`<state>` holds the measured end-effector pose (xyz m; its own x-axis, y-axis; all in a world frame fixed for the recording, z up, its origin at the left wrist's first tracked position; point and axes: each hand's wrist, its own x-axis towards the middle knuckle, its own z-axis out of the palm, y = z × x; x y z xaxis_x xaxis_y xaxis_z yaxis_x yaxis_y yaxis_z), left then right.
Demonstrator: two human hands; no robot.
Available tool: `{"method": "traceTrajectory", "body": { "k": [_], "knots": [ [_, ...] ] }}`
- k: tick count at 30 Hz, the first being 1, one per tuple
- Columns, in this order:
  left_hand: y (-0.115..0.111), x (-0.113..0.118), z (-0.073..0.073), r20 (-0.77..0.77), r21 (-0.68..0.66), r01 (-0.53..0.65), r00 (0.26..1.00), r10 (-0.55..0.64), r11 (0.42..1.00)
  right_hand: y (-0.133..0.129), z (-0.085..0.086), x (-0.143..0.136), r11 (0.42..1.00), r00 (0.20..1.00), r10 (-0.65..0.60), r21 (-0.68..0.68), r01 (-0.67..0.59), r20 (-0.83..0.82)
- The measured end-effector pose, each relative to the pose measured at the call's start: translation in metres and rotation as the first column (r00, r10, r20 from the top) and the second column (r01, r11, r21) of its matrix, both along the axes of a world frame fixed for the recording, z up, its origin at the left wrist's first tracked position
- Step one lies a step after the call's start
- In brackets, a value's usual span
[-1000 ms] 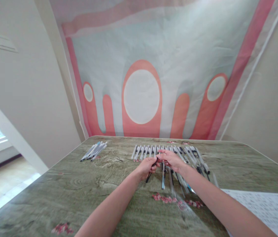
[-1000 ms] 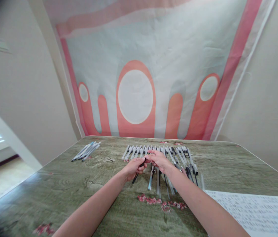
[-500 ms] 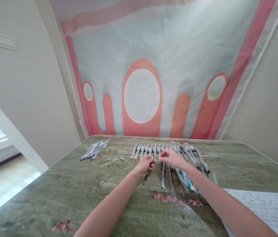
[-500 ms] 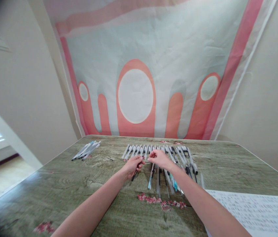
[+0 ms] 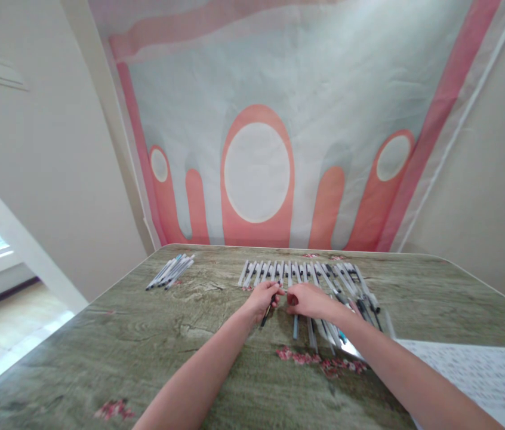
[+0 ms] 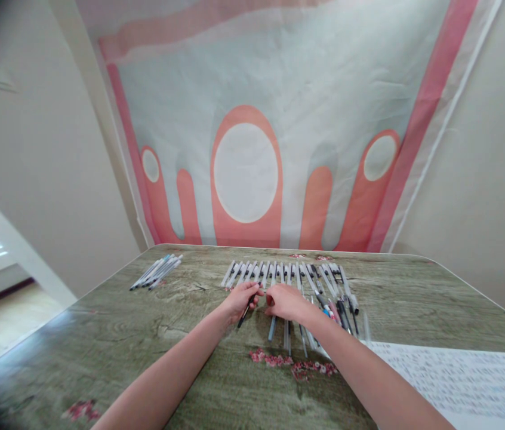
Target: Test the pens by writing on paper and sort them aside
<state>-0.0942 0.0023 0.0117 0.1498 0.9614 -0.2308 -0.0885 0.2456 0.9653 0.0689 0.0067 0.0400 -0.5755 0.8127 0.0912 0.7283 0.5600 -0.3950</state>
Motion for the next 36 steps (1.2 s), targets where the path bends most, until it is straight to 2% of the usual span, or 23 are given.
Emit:
{"method": "traceTrajectory", "body": {
  "k": [4,8,12,14,17,19,21,23,25,27,29,31,33,34,36],
  "knots": [
    [0.0,0.0,-0.001,0.015,-0.003,0.002,1.0,-0.001,1.0,0.003,0.0,0.002,1.0,1.0,-0.014,0.008,0.014,-0.028],
    [-0.002,0.001,0.001,0.065,-0.005,0.004,0.998,-0.003,1.0,0.011,0.001,0.005,0.996,0.977,-0.09,-0.006,0.091,-0.195],
    [-0.005,0.005,0.004,0.128,0.013,0.024,0.991,-0.026,1.0,0.015,0.001,0.003,0.981,0.891,-0.151,-0.179,0.08,-0.428],
    [-0.006,0.007,0.005,0.15,0.027,0.048,0.987,-0.052,0.998,0.015,0.0,0.0,0.946,0.816,-0.224,-0.321,0.05,-0.532],
    [-0.008,0.009,0.007,0.18,0.042,0.094,0.979,-0.1,0.995,0.013,-0.003,-0.003,0.86,0.706,-0.359,-0.511,-0.005,-0.611],
    [-0.009,0.009,0.009,0.19,0.046,0.111,0.975,-0.118,0.993,0.014,-0.005,-0.003,0.812,0.646,-0.421,-0.582,-0.044,-0.636],
    [-0.011,0.008,0.011,0.185,0.042,0.13,0.973,-0.135,0.991,0.016,-0.006,-0.002,0.788,0.588,-0.457,-0.611,-0.079,-0.667],
    [-0.012,0.006,0.014,0.171,0.028,0.165,0.971,-0.168,0.986,0.021,-0.004,0.002,0.788,0.516,-0.486,-0.609,-0.09,-0.705],
    [-0.012,0.003,0.017,0.151,0.007,0.227,0.963,-0.225,0.974,0.028,-0.001,0.008,0.824,0.391,-0.504,-0.564,-0.051,-0.771],
    [-0.012,-0.001,0.018,0.127,-0.011,0.292,0.949,-0.288,0.956,0.035,0.003,0.017,0.873,0.208,-0.486,-0.485,0.056,-0.849],
    [-0.01,-0.006,0.017,0.093,-0.029,0.317,0.945,-0.313,0.948,0.042,0.006,0.025,0.885,0.047,-0.44,-0.425,0.19,-0.897],
    [-0.007,-0.009,0.015,0.053,-0.047,0.281,0.959,-0.279,0.959,0.047,0.007,0.032,0.865,-0.032,-0.428,-0.42,0.273,-0.903],
    [-0.004,-0.011,0.012,0.005,-0.063,0.212,0.977,-0.212,0.975,0.049,0.006,0.034,0.848,-0.016,-0.467,-0.452,0.277,-0.884],
    [-0.003,-0.012,0.012,-0.022,-0.066,0.176,0.984,-0.178,0.982,0.048,0.004,0.033,0.844,0.039,-0.499,-0.474,0.252,-0.866],
    [-0.002,-0.011,0.012,-0.08,-0.06,0.118,0.989,-0.122,0.991,0.042,0.0,0.027,0.838,0.24,-0.546,-0.517,0.176,-0.803]
  ]
}}
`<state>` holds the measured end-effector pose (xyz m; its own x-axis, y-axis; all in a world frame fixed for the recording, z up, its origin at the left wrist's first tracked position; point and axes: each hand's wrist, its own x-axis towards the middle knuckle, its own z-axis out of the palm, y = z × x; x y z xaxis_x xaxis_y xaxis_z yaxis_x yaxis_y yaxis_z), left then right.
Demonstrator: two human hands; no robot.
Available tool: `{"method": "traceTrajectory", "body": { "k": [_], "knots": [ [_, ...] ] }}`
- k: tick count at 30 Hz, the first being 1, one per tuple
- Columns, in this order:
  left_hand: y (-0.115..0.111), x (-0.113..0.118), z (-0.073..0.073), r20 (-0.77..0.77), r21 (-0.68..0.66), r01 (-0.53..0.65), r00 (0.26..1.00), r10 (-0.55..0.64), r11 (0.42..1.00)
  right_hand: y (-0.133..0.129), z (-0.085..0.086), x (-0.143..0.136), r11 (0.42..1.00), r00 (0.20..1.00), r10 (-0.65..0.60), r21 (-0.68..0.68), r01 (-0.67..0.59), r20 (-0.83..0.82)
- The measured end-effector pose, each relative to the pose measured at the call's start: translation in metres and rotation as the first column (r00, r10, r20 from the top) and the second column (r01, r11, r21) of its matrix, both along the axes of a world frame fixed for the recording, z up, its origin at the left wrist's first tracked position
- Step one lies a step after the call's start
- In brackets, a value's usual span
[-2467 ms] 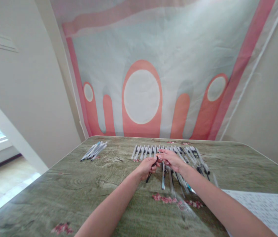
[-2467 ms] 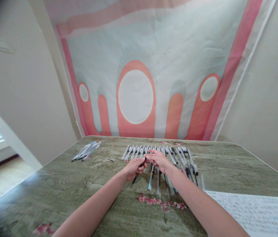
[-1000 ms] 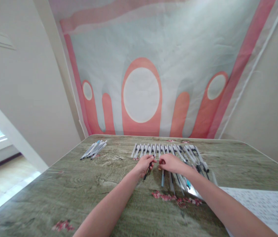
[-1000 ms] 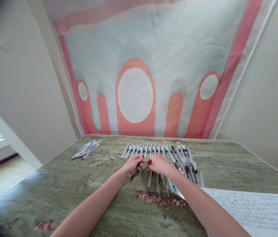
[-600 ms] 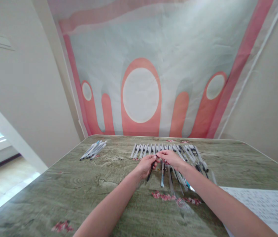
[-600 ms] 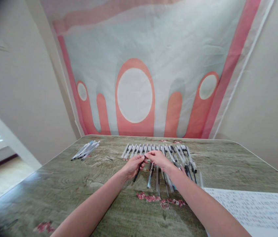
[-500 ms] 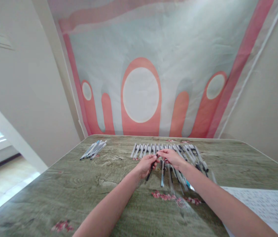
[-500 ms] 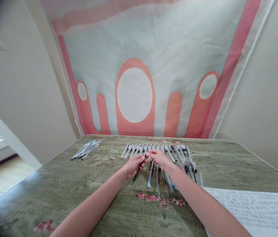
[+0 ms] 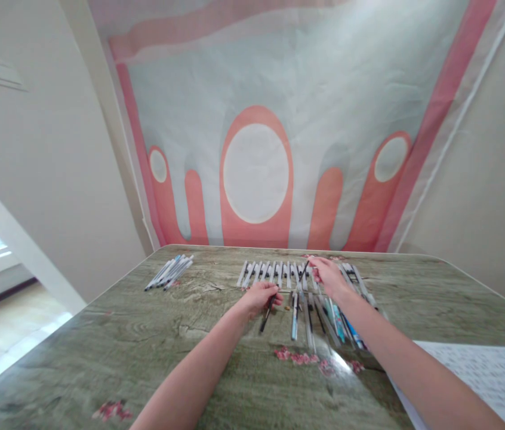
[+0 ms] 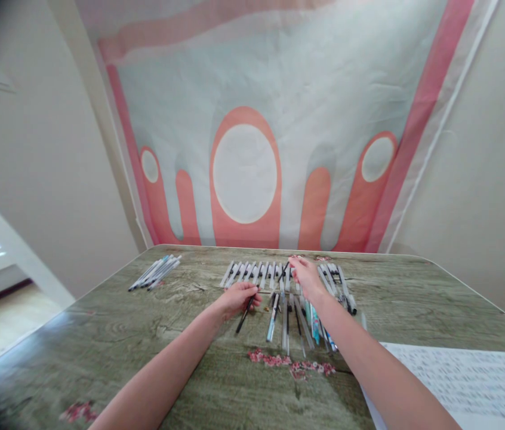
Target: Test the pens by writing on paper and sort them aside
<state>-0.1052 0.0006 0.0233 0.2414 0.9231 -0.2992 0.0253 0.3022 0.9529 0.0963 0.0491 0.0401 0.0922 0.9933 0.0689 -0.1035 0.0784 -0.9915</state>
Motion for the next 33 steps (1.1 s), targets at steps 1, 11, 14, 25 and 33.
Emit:
{"method": "traceTrajectory", "body": {
  "k": [1,11,14,25,33],
  "knots": [
    [0.0,0.001,0.0,-0.031,0.015,-0.021,0.999,0.022,1.0,-0.004,-0.002,-0.005,0.995,0.991,0.094,-0.035,-0.091,0.09],
    [0.0,0.008,-0.011,-0.278,0.284,-0.125,0.938,0.207,0.951,-0.028,-0.025,-0.043,0.971,0.783,0.152,0.059,-0.234,0.604],
    [0.001,0.009,-0.015,-0.364,0.287,-0.065,0.915,0.172,0.956,-0.025,-0.028,-0.043,0.97,0.717,0.109,0.083,-0.227,0.688],
    [-0.002,0.009,-0.015,-0.532,0.361,0.048,0.831,0.163,0.931,-0.032,-0.016,-0.04,0.976,0.384,0.046,0.041,-0.216,0.922],
    [0.005,0.006,-0.027,-0.527,0.385,0.049,0.831,0.176,0.922,-0.037,0.006,-0.023,0.889,0.203,0.209,-0.1,-0.447,0.957]
  ]
}}
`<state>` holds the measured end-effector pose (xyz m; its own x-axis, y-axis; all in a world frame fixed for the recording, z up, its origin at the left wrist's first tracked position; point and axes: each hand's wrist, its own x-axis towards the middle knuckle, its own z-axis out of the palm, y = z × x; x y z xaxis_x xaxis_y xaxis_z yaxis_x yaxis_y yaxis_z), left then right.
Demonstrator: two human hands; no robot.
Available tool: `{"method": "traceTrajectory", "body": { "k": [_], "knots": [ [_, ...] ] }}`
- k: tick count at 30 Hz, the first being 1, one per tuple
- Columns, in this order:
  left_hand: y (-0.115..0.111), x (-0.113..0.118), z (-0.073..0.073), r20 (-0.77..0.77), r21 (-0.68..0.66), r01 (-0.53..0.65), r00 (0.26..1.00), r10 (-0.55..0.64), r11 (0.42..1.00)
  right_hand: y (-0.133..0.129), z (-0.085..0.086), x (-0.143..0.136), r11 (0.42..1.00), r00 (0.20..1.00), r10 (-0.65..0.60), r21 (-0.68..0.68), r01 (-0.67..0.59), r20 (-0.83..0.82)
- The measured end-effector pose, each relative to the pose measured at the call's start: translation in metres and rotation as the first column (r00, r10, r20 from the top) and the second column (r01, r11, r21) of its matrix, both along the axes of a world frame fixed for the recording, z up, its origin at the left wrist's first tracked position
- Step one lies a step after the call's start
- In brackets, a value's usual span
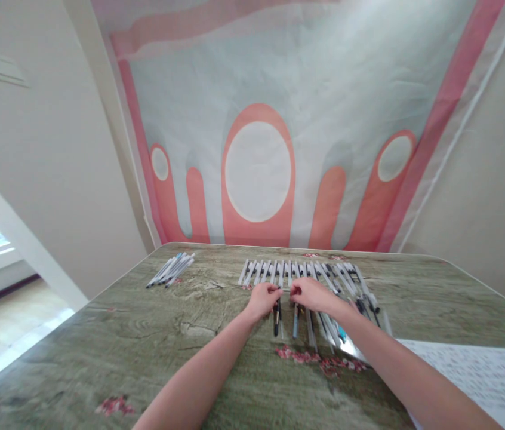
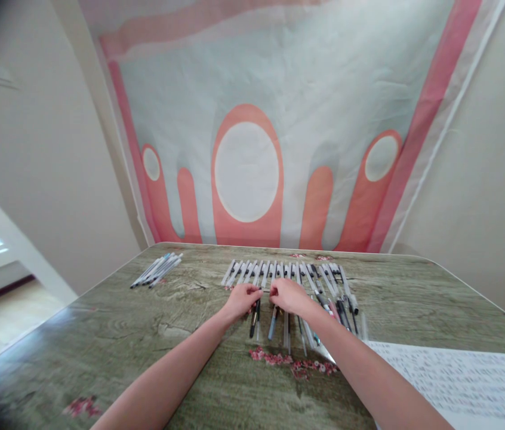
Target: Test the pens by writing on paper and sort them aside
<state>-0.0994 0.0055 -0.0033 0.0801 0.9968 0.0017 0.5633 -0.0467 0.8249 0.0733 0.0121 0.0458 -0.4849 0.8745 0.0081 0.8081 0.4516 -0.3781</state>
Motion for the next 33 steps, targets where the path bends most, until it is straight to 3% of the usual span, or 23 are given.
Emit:
{"method": "traceTrajectory", "body": {
  "k": [5,9,18,26,33],
  "knots": [
    [0.004,-0.007,0.001,-0.033,-0.046,-0.062,0.998,0.061,0.997,-0.001,0.009,0.012,0.995,0.986,0.083,-0.061,-0.075,0.144],
    [0.003,-0.011,0.005,-0.146,-0.112,-0.043,0.989,0.027,0.993,-0.005,0.014,0.015,0.991,0.966,0.115,-0.098,-0.095,0.231],
    [-0.002,-0.006,0.008,-0.219,-0.031,-0.025,0.976,0.018,0.999,-0.018,0.017,0.003,0.994,0.936,0.095,-0.083,-0.07,0.339],
    [-0.011,-0.001,0.022,-0.27,-0.062,0.01,0.963,-0.026,0.998,-0.018,0.022,0.005,0.987,0.942,0.161,-0.044,-0.156,0.294],
    [-0.012,0.002,0.021,-0.199,-0.043,0.043,0.979,-0.05,0.998,-0.017,0.018,-0.005,0.952,0.939,0.257,0.106,-0.286,0.227]
  ]
}}
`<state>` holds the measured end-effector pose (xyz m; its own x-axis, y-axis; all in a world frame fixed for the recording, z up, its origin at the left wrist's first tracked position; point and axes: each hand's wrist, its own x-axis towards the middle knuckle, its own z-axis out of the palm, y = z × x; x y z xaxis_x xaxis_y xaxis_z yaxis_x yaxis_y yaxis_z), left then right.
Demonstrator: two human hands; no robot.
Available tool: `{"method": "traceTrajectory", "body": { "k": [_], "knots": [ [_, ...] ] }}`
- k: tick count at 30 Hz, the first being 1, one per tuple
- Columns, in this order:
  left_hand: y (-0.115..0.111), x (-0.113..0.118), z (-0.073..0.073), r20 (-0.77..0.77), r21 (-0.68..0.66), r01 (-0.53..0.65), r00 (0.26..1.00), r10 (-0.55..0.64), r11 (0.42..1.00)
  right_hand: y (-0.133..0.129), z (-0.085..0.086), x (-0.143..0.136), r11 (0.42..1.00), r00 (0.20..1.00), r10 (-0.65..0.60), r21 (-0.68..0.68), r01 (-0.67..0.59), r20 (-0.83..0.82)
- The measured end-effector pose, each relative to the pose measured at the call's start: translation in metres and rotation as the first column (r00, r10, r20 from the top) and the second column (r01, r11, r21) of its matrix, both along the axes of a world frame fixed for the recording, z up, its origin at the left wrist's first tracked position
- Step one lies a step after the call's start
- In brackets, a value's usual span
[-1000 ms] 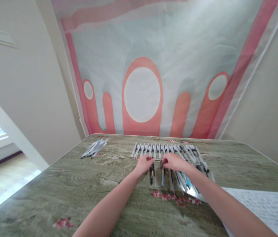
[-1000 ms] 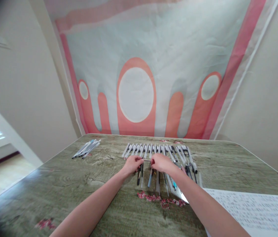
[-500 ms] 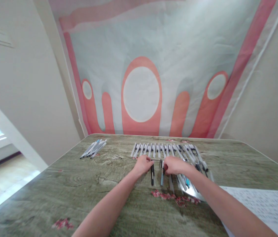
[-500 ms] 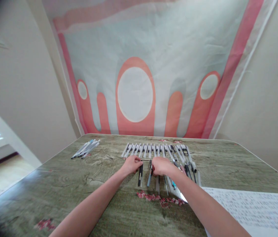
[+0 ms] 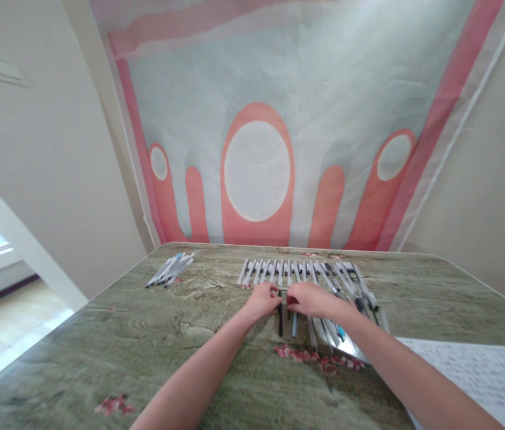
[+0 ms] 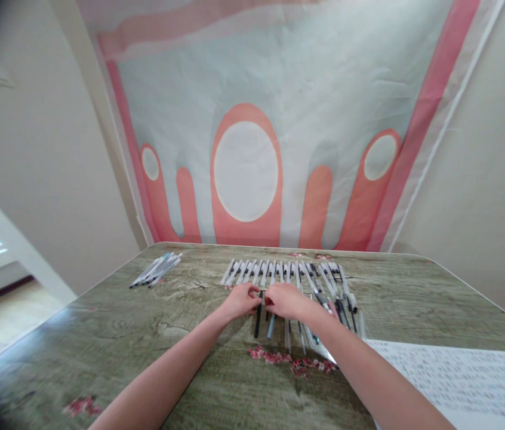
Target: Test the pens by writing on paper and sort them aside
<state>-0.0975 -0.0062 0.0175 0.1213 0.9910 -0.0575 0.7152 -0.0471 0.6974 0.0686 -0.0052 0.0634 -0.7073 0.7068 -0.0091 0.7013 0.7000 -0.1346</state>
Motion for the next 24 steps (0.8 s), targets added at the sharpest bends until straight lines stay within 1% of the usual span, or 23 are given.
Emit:
{"method": "traceTrajectory", "body": {
  "k": [4,6,11,14,19,24],
  "knots": [
    [0.0,0.002,-0.004,0.094,-0.025,0.028,0.995,-0.025,0.999,0.002,-0.005,-0.002,0.999,0.999,0.033,0.015,-0.034,0.024],
    [0.001,0.003,-0.007,0.116,-0.02,0.039,0.993,-0.037,0.999,0.002,-0.005,0.0,0.999,0.999,0.047,0.017,-0.048,0.021],
    [0.005,0.003,-0.014,0.109,0.029,0.075,0.991,-0.078,0.997,0.005,-0.001,0.006,0.998,0.997,0.063,0.02,-0.062,-0.032],
    [0.007,0.003,-0.017,0.104,0.044,0.087,0.99,-0.091,0.995,0.006,-0.002,0.006,0.997,0.997,0.073,0.008,-0.073,-0.037],
    [0.007,0.003,-0.017,0.095,0.061,0.092,0.991,-0.097,0.994,0.006,-0.008,0.003,0.997,0.997,0.073,-0.012,-0.073,0.005],
    [0.007,0.002,-0.017,0.112,0.046,0.088,0.989,-0.093,0.995,0.005,-0.004,0.005,0.997,0.997,0.072,-0.018,-0.073,-0.017]
  ]
}}
